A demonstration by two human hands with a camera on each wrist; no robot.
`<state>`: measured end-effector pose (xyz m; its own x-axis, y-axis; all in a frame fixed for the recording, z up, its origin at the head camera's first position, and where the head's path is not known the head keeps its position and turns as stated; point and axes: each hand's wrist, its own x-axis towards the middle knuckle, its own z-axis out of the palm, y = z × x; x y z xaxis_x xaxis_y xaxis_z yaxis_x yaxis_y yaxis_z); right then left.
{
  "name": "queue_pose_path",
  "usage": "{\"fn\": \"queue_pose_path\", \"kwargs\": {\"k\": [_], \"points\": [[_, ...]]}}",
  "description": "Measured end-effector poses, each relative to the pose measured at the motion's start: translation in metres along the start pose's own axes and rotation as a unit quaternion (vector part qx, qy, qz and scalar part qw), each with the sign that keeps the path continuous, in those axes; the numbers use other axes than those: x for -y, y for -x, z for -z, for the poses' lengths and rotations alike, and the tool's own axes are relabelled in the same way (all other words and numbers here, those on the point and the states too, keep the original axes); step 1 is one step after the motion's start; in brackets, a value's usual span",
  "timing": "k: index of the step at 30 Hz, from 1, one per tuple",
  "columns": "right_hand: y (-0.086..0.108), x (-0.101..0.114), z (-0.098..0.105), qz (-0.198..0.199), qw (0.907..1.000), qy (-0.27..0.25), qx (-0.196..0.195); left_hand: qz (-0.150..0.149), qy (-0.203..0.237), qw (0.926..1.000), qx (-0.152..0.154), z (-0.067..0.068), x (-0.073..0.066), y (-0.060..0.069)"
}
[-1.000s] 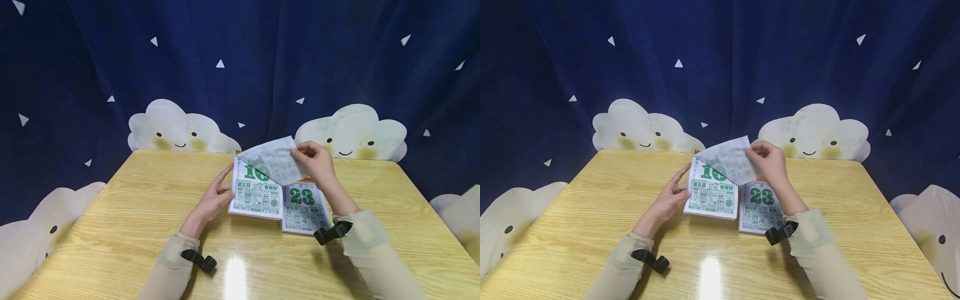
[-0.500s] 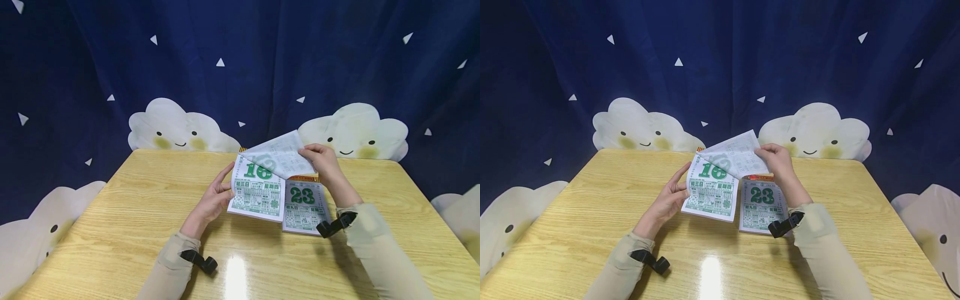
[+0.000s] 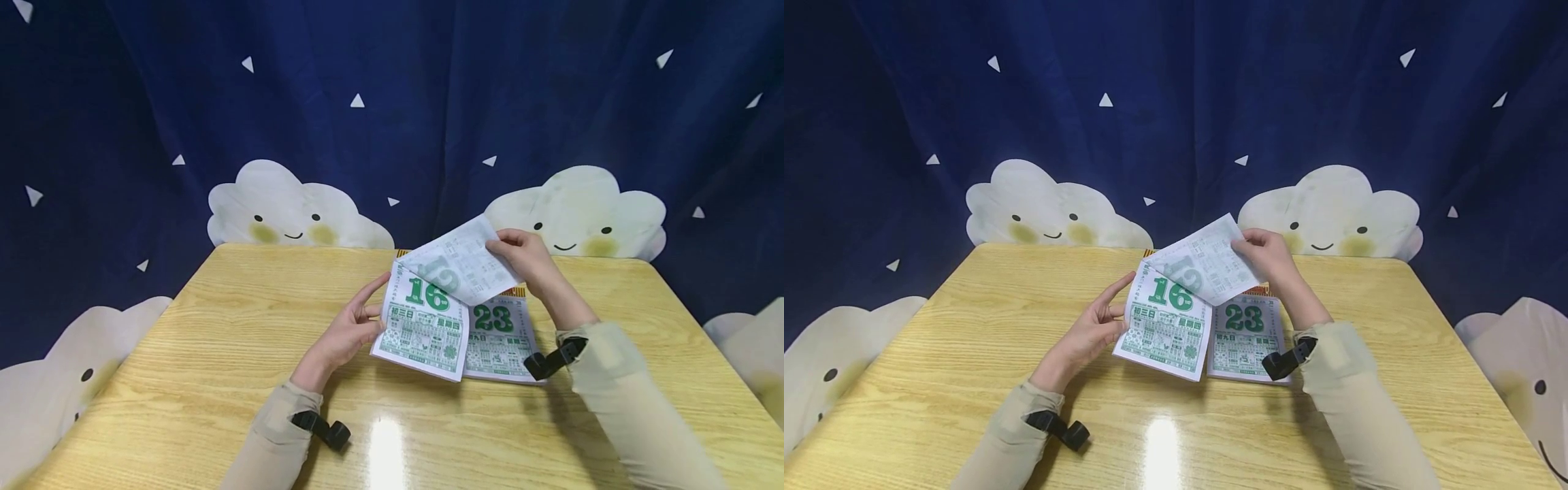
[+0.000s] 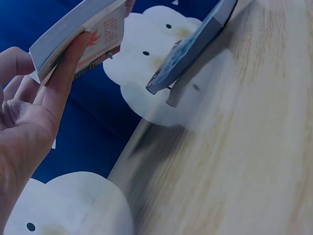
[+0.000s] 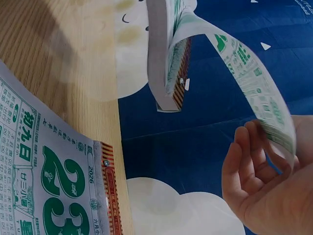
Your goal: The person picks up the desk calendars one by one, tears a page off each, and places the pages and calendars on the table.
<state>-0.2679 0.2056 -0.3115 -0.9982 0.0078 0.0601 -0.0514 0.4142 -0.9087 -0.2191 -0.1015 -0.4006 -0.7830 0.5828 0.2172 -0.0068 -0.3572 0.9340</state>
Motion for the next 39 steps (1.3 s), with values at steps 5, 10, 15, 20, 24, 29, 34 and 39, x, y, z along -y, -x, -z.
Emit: {"fn": "queue_pose_path", "kwargs": {"k": [5,10,15,20,24,29,34,39], "points": [[0.0006,0.0045,0.0014,0.011,0.9999,0.01,-0.003,0.006,-0.008,0.9999,0.001,0.0001,0.0007,0.0009],[-0.0005,0.0051,0.0007,-0.015,0.9998,0.003,-0.016,0.007,-0.003,0.9999,-0.015,-0.0011,0.001,0.0013],[-0.0001,0.0035,-0.0021,-0.039,0.9986,-0.027,-0.023,-0.002,0.016,0.9997,-0.016,-0.002,0.0016,0.0013],[0.001,0.0019,-0.0037,-0.043,0.9976,-0.034,-0.043,-0.001,0.011,0.9999,-0.003,-0.0034,0.0028,0.0011],[0.0019,0.0032,-0.0046,-0.037,0.9978,-0.006,-0.054,0.006,-0.005,1.0,-0.003,-0.0041,0.0039,0.0018],[0.0023,0.0066,-0.0045,-0.034,0.9971,-0.005,-0.067,0.016,-0.014,0.9998,0.005,-0.0041,0.0035,0.0035],[0.0003,0.0069,-0.001,-0.024,0.9971,0.007,-0.071,0.02,-0.024,0.9995,0.002,-0.0039,0.0029,0.0041],[-0.0004,0.0064,0.0006,-0.04,0.9968,0.005,-0.069,0.004,-0.005,0.9997,-0.024,-0.0031,0.0029,0.0034]]}}
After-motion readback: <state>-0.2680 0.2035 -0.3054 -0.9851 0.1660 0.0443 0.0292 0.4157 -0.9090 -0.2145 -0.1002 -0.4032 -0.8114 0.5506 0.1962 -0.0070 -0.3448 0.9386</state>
